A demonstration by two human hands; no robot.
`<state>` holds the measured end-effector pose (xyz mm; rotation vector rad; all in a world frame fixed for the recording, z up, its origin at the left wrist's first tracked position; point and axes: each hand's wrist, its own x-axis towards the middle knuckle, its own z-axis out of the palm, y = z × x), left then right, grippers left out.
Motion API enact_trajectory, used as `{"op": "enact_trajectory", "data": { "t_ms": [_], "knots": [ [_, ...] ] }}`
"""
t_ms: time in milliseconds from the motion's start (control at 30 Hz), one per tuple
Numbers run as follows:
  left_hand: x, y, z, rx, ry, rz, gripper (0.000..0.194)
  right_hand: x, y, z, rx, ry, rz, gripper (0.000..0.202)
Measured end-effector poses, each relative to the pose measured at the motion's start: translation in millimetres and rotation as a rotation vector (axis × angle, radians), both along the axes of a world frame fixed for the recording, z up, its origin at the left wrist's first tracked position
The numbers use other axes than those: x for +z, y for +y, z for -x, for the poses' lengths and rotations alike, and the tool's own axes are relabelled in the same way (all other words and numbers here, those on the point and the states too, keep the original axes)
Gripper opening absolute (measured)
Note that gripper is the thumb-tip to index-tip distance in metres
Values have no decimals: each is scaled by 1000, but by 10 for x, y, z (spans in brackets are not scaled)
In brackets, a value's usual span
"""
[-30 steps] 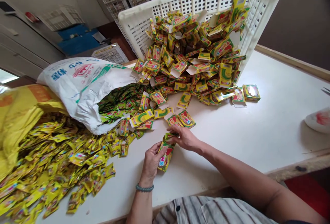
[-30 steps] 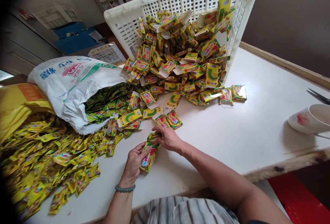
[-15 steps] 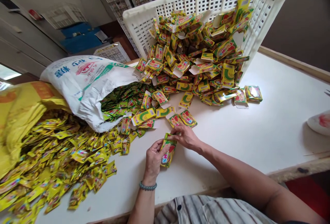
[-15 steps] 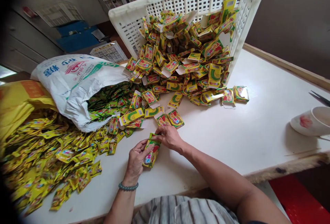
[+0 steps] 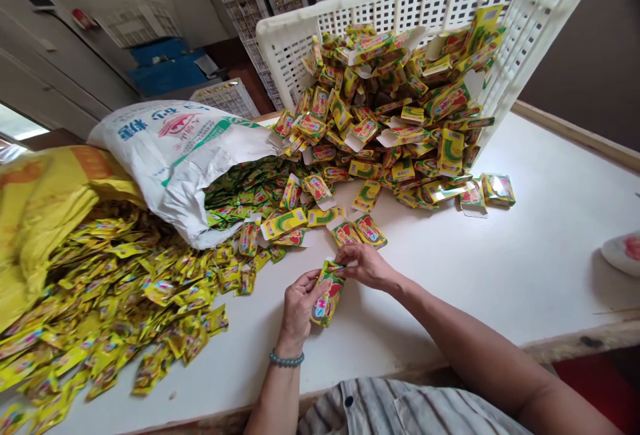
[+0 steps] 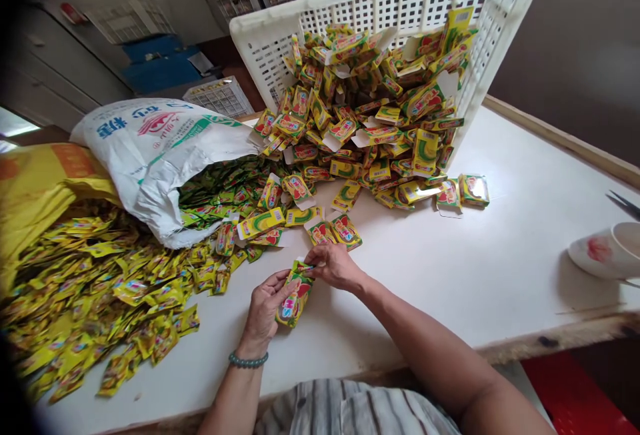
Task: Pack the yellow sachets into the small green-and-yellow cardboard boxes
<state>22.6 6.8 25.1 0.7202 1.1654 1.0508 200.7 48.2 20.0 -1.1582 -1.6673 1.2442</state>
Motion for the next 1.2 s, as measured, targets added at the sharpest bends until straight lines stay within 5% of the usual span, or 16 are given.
{"op": "enact_trajectory", "data": {
  "t_ms": [233,500,700,900,1200],
  "knots": [
    [-31,-14,4,19,32,-38,41,120,-66,72,29,88,137,12],
    [-45,-17,-17,69,105,-106,45,252,-218,230,67,-198,-29,16],
    [-18,24,-14,181,139,-215,59,116,-159,213,-216,-44,-264,34],
    [11,21,-39,153,158,-284,40,-24,-105,266,-36,184,106,42],
    [-79,62,-5,51,89,-269,34,-97,-80,191,42,119,102,44]
  ]
}}
